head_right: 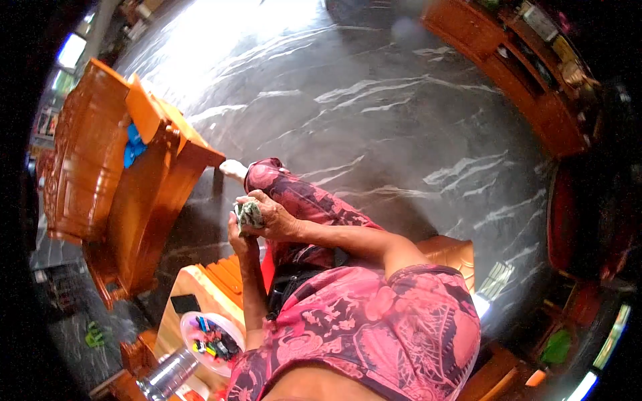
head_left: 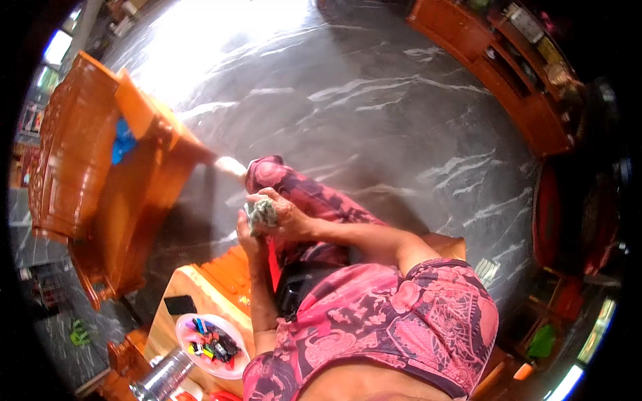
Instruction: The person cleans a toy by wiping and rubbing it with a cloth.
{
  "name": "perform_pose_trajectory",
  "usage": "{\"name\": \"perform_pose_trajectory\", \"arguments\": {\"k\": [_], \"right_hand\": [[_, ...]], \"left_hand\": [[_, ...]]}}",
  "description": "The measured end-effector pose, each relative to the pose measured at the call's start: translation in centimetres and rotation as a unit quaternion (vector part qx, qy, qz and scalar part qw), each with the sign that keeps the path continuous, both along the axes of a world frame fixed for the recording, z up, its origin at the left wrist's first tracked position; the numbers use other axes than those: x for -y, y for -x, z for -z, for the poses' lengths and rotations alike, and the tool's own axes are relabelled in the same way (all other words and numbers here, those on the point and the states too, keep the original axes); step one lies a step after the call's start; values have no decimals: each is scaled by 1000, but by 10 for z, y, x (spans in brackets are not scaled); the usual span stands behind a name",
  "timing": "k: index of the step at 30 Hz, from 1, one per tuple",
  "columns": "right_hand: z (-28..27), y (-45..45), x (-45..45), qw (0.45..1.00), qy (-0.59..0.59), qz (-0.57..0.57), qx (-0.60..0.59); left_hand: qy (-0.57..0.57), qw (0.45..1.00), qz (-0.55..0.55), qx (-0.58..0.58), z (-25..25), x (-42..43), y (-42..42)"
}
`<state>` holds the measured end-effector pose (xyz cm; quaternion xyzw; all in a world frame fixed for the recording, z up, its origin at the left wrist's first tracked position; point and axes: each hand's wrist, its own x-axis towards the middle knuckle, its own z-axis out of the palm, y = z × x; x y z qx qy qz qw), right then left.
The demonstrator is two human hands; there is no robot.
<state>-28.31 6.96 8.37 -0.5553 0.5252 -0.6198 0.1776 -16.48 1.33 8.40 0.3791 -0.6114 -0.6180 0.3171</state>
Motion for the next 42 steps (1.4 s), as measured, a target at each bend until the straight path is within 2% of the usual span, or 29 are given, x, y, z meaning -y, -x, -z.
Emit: {"name": "perform_pose_trajectory", "arguments": {"k": [2, 4, 5, 6, 7, 8, 9, 12, 13, 14, 16, 19, 20, 22, 23, 24, 25, 26, 27, 28, 29, 30, 31, 34, 36, 37, 40, 41, 42], "right_hand": [[-10, 15, 0, 999, -13, 29, 24], [-9, 17, -10, 997, -16, 58, 43], [-4, 17, -13, 995, -9, 81, 51], [0, 19, -16, 993, -2, 103, 61], [0, 21, -18, 990, -5, 124, 73], [0, 25, -21, 989, -5, 131, 74], [-15, 40, -17, 986, -56, 108, 110], [-26, 38, -30, 972, -95, 79, 202], [-27, 38, -31, 955, -130, 69, 259], [-28, 39, -31, 933, -164, 58, 314], [-34, 48, -27, 931, -175, 45, 317], [-25, 40, -30, 923, -129, 5, 361], [-19, 34, -29, 924, -128, 6, 361], [-15, 25, -32, 979, -42, 107, 167], [-21, 30, -31, 968, -94, 44, 230], [-22, 27, -33, 968, -93, 44, 230], [-24, 22, -34, 977, -79, 55, 191], [-25, 18, -36, 984, -66, 66, 151], [-24, 16, -38, 990, -61, 56, 114], [-22, 13, -40, 990, -61, 55, 114], [-20, 10, -40, 991, -50, 71, 98], [-26, 15, -35, 992, -42, 84, 83], [-28, 14, -35, 990, -36, 89, 105], [-21, 13, -37, 983, -26, 65, 170], [-19, 15, -36, 984, -10, 77, 163], [-19, 16, -36, 978, -32, 71, 192], [-18, 20, -37, 970, -69, 79, 220], [-20, 23, -36, 968, -85, 93, 218], [-21, 26, -35, 965, -100, 107, 216]], "left_hand": [[-258, 953, -15, -158, 9, 11, 15], [-324, 921, 1, -218, 31, 9, 12], [52, 998, 12, -21, 53, 8, 3], [420, 890, 19, 175, 65, 7, 0], [330, 922, 48, 199, 49, -1, 6], [330, 921, 55, 198, 33, -6, 12], [197, 963, 96, 156, 9, -4, 29], [311, 927, 129, 165, 24, -7, 24], [105, 984, 133, 55, 22, -8, 26], [-109, 984, 130, -57, 18, -8, 29], [-113, 983, 135, -59, 0, -11, 39], [-23, 991, 126, 50, 13, -9, 25], [40, 993, 97, 61, 29, -6, 19], [219, 969, 41, 110, 34, -5, 20], [330, 931, 0, 154, 27, -7, 24], [331, 931, 0, 154, 19, -6, 26], [38, 999, -10, -26, 13, -4, 28], [-261, 944, -18, -202, 12, -1, 27], [-281, 935, -8, -216, 18, 7, 26], [-281, 935, -8, -216, 25, 4, 21], [87, 994, -24, -61, 32, 0, 16], [437, 892, -37, 107, 25, 1, 22], [350, 931, 30, 97, 22, 1, 21], [297, 950, 10, 91, 15, -11, 22], [236, 971, 29, 15, 14, -11, 25], [231, 971, 42, 31, 17, -11, 22], [388, 906, -5, 169, 95, 2, -1], [219, 972, 42, 69, 106, 3, -5], [130, 988, 87, 15, 82, -4, 3]]}}
